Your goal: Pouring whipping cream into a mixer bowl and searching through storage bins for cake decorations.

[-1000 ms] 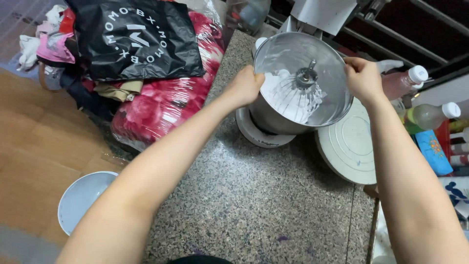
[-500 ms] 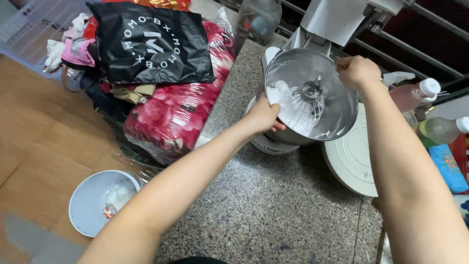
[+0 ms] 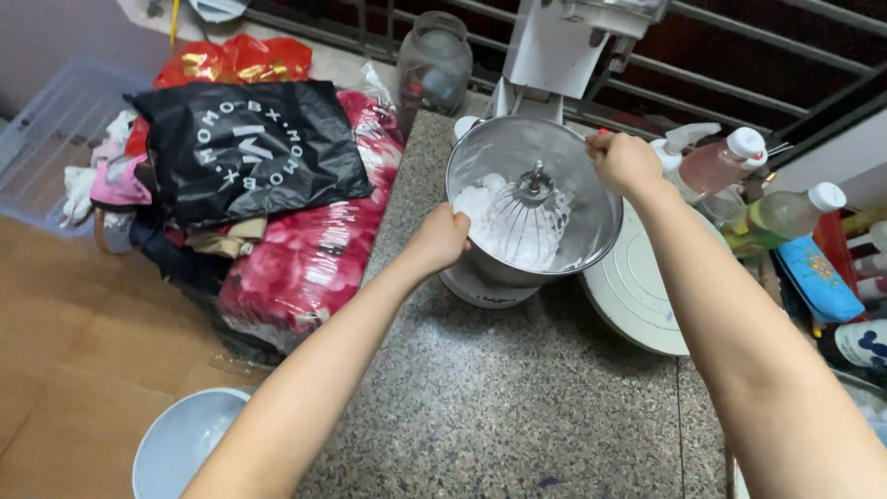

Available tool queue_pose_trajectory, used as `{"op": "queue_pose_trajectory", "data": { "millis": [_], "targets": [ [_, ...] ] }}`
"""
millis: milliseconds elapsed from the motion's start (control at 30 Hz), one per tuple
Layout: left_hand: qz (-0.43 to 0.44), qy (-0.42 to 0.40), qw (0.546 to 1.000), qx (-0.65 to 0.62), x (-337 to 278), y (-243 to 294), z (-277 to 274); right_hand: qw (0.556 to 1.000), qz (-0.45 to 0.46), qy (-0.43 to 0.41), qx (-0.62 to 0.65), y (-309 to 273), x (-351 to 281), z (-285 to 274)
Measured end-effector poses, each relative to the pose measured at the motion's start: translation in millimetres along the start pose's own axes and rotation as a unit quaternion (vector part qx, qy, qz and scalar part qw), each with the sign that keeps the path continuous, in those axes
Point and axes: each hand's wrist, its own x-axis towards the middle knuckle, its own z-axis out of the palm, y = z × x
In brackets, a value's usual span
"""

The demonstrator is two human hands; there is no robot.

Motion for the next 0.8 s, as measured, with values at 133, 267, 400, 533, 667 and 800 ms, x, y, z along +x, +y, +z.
{"op": "queue_pose_trajectory", "data": {
  "millis": [133,267,400,533,667,800],
  "targets": [
    [0.019,-0.041,0.999,-0.024,12.7,-18.0,0.1,0.998,-0.018,0.046,-0.026,-33.6,-38.0,-1.7],
    [0.049,-0.079,0.995,-0.04,21.4,-31.2,-2.4,0.993,-0.09,0.075,0.028,-90.9,-76.7,-12.4],
    [0.021,-0.087,0.995,-0.051,22.1,-29.2,-5.7,0.998,-0.056,-0.018,0.027,-108.3,-84.4,-9.4],
    [-0.01,-0.066,0.997,-0.03,36.3,-43.6,1.7,0.998,-0.056,-0.021,-0.004,-103.6,-77.3,-2.5],
    [0.043,0.069,0.989,0.126,11.0,-19.4,-0.6,0.997,-0.072,-0.023,0.007,-92.7,-83.8,3.3],
    [0.162,0.274,0.917,0.242,-52.9,68.3,-24.3,0.992,-0.105,0.032,0.065,-82.4,-101.2,1.4]
  ]
}}
